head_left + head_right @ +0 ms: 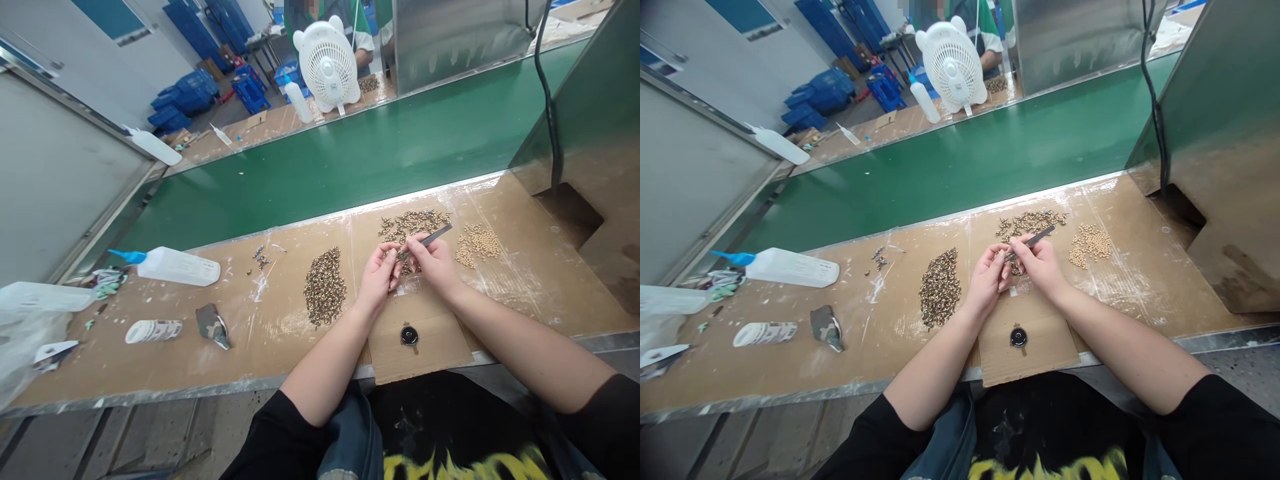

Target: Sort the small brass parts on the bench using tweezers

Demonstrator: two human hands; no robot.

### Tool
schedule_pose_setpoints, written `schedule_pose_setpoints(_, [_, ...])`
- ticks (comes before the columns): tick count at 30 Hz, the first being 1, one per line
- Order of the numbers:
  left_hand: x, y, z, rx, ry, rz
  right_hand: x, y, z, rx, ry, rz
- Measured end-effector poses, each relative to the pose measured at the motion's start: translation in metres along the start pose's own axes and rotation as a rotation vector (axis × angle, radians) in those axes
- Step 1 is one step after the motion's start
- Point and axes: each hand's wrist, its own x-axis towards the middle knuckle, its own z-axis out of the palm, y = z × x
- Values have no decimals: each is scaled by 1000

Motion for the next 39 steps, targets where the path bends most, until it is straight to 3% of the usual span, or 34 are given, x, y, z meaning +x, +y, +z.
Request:
schedule_pose_setpoints(31, [0,-1,0,5,33,-38,5,12,2,88,13,103])
schedule_pose_setpoints(39, [0,-3,0,56,-44,7,5,9,1,108,-34,98])
